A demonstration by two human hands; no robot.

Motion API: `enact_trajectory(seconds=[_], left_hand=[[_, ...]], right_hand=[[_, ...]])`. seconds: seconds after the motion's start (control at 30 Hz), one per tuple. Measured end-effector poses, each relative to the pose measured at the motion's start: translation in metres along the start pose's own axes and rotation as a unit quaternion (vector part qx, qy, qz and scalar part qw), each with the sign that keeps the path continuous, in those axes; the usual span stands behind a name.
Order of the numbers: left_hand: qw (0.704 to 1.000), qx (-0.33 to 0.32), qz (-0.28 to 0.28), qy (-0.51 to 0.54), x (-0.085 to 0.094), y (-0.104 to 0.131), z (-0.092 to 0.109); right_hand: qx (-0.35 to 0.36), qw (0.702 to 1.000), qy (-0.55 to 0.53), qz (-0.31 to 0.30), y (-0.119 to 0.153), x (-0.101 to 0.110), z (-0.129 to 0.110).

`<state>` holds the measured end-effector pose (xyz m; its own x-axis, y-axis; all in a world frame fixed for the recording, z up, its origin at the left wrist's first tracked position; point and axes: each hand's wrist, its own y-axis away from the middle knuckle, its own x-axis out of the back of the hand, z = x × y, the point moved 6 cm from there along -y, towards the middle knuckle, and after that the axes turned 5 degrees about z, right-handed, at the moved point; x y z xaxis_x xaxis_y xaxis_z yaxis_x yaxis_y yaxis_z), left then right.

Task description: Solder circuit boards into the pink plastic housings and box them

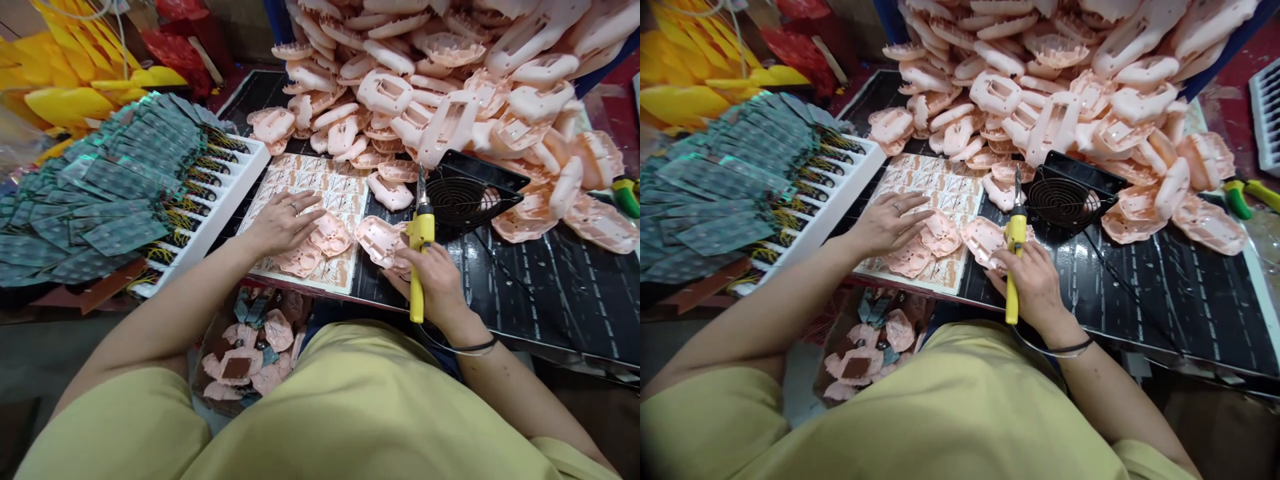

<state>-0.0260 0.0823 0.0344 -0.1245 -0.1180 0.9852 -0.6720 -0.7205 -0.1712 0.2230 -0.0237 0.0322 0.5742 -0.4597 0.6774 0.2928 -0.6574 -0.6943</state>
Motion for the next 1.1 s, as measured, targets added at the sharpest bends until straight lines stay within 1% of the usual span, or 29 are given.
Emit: enact_trajectory(seconds=[0.07,0.1,0.17,0.23,0.3,0.37,0.4,0.47,0.53,0.57,0.63,0.7,0.77,0.83,0.9,1.0,1.07,1.1], left_hand=[[0.998,-0.047,-0.015,0.040,-0.017,0.000,-0.007],[0.996,-0.064,-0.030,0.057,-0.026,0.002,-0.005],[0.991,-0.094,-0.052,0.083,-0.037,0.008,0.009],[0.987,-0.122,-0.049,0.096,-0.039,0.013,0.030],[0.986,-0.132,-0.029,0.098,-0.035,0.015,0.048],[0.988,-0.125,-0.016,0.093,-0.032,0.013,0.058],[0.989,-0.115,-0.011,0.091,-0.031,0.011,0.061],[0.992,-0.086,0.001,0.090,-0.032,0.006,0.062],[0.994,-0.058,0.016,0.088,-0.032,0.002,0.064],[0.995,-0.047,0.023,0.084,-0.033,0.000,0.066],[0.997,-0.029,0.028,0.072,-0.034,-0.003,0.072],[0.998,-0.008,0.030,0.058,-0.035,-0.008,0.076],[0.998,0.009,0.037,0.057,-0.034,-0.016,0.074],[0.997,0.012,0.038,0.069,-0.033,-0.026,0.068],[0.996,-0.002,0.016,0.086,-0.037,-0.035,0.059],[0.994,-0.035,-0.044,0.096,-0.045,-0.039,0.050],[0.994,-0.029,-0.064,0.086,-0.048,-0.037,0.047],[0.995,-0.012,-0.060,0.077,-0.048,-0.035,0.046]], right_hand=[[-0.010,1.000,0.025,-0.013,-0.005,-0.005,0.006],[-0.014,0.999,0.032,-0.018,-0.010,-0.008,0.008],[-0.016,0.999,0.037,-0.034,-0.022,-0.019,0.013],[-0.011,0.998,0.026,-0.064,-0.038,-0.037,0.018],[-0.001,0.995,-0.005,-0.100,-0.053,-0.057,0.022],[0.009,0.993,-0.040,-0.114,-0.065,-0.070,0.024],[0.009,0.993,-0.051,-0.109,-0.069,-0.072,0.025],[0.002,0.995,-0.058,-0.080,-0.071,-0.066,0.027],[-0.007,0.997,-0.046,-0.054,-0.063,-0.050,0.029],[-0.005,0.998,-0.037,-0.052,-0.056,-0.041,0.030],[0.002,0.997,-0.024,-0.069,-0.038,-0.026,0.032],[0.022,0.994,-0.016,-0.103,-0.018,-0.017,0.031],[0.042,0.992,-0.010,-0.122,-0.001,-0.010,0.029],[0.056,0.991,-0.007,-0.119,0.010,-0.002,0.025],[0.063,0.992,-0.016,-0.111,0.017,0.005,0.021],[0.067,0.991,-0.039,-0.110,0.021,0.014,0.022],[0.069,0.989,-0.042,-0.122,0.023,0.016,0.028],[0.071,0.988,-0.039,-0.134,0.024,0.014,0.032]])
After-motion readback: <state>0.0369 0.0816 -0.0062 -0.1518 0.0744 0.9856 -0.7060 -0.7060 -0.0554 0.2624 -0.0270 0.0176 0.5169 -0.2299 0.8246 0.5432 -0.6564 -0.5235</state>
